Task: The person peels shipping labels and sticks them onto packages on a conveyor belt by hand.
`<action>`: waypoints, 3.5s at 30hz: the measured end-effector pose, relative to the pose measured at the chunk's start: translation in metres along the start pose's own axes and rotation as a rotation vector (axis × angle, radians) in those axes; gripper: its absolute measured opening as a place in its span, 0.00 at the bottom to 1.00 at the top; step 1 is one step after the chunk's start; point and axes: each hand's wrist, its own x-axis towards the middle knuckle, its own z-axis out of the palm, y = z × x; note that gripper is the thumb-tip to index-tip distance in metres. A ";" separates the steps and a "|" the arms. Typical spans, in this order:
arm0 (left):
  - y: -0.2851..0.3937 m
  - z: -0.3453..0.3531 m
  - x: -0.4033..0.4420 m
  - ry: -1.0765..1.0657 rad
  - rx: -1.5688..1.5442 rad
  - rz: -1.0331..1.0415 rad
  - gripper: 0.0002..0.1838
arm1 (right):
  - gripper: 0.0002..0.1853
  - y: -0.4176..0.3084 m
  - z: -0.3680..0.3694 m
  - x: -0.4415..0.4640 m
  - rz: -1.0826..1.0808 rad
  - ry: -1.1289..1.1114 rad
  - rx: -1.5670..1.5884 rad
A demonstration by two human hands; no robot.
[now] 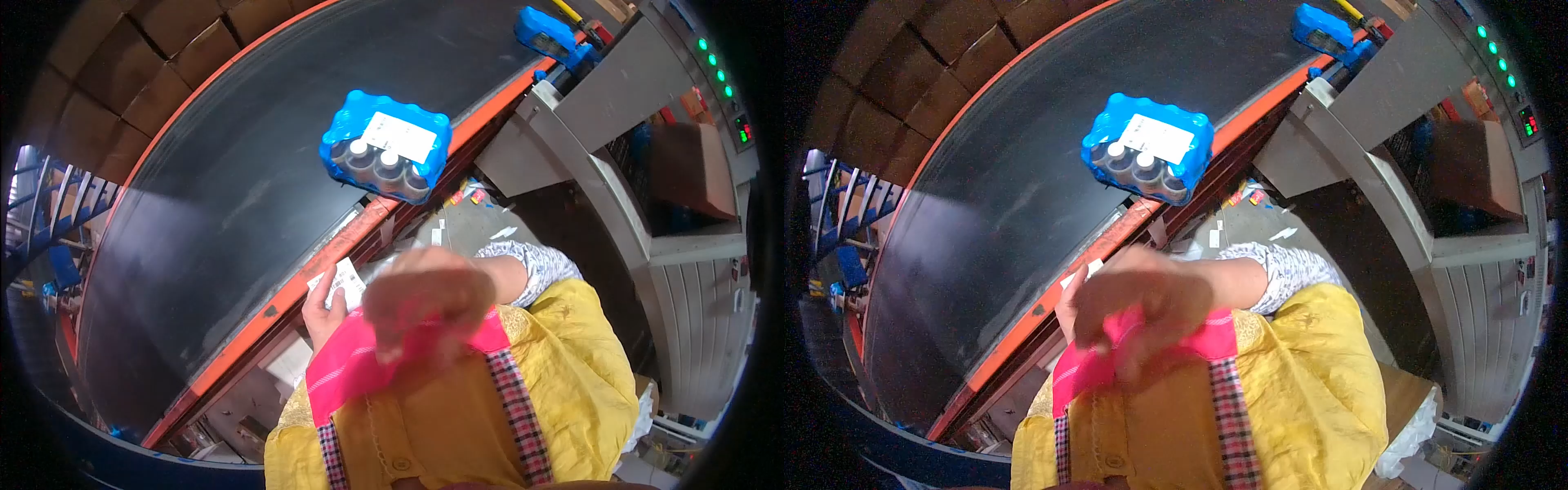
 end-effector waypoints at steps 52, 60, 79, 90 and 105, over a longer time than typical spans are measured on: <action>-0.010 0.079 0.024 0.319 -0.289 -0.145 0.26 | 0.06 0.035 -0.063 -0.163 0.050 0.545 -1.094; -0.018 0.089 0.008 0.555 -0.318 -0.093 0.23 | 0.15 0.022 -0.271 -0.228 0.469 1.357 -1.061; -0.017 0.150 0.001 0.880 0.103 0.164 0.26 | 0.32 0.163 -0.419 -0.228 0.582 0.448 -1.771; -0.043 0.251 0.051 0.408 0.484 0.085 0.27 | 0.41 0.193 -0.376 -0.211 0.613 -0.057 -1.483; -0.070 0.380 0.080 0.290 0.558 0.270 0.30 | 0.34 0.111 -0.380 -0.304 0.485 -0.159 -1.220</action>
